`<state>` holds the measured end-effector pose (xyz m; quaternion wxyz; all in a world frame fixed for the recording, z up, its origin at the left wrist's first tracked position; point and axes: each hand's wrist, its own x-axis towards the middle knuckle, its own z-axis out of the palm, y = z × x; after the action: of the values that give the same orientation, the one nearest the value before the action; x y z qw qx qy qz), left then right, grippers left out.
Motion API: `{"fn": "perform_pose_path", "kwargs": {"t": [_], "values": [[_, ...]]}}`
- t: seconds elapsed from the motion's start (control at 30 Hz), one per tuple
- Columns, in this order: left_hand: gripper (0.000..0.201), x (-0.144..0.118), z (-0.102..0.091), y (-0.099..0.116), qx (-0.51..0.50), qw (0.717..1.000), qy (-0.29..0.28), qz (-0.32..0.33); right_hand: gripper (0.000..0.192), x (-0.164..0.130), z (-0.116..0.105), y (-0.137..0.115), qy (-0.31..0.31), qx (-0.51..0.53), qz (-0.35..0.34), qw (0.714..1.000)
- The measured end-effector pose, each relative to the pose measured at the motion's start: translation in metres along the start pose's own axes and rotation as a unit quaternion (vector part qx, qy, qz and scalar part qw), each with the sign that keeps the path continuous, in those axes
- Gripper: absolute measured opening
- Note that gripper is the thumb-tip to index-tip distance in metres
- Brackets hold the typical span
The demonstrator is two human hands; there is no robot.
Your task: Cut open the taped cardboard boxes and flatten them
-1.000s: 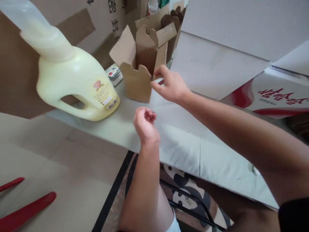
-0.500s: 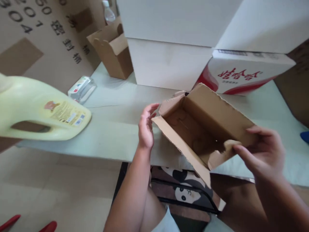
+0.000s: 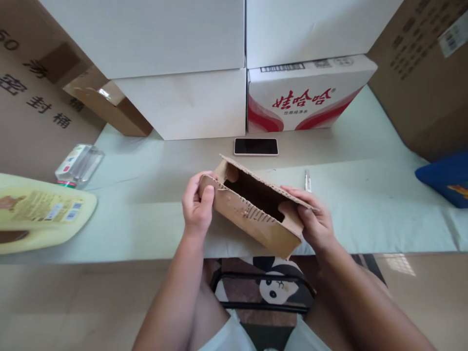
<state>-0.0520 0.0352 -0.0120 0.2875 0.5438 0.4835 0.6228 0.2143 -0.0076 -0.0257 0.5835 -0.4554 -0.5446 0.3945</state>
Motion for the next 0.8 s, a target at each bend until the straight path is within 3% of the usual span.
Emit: {"fn": "perform_pose_path", "kwargs": {"t": [0.17,0.4,0.57,0.73,0.8], "values": [[0.044,-0.005,0.004,-0.003,0.039,0.999,-0.002,0.038,0.056,-0.002,-0.004,-0.004,-0.05,0.036,-0.062,0.996],[0.027,0.001,0.004,0.005,0.083,0.992,-0.036,0.085,0.019,-0.004,-0.002,-0.004,-0.045,0.036,-0.023,0.998],[0.026,0.003,0.003,0.009,0.121,0.988,-0.055,0.081,0.019,-0.002,-0.001,-0.01,-0.037,0.028,-0.002,0.999],[0.03,0.002,0.011,0.011,0.082,0.995,-0.027,0.052,0.017,-0.003,0.001,-0.013,-0.039,0.024,0.011,0.999],[0.031,0.004,0.013,0.012,0.071,0.997,-0.017,0.041,0.025,-0.005,0.0,-0.009,-0.039,0.032,0.018,0.999]]}}
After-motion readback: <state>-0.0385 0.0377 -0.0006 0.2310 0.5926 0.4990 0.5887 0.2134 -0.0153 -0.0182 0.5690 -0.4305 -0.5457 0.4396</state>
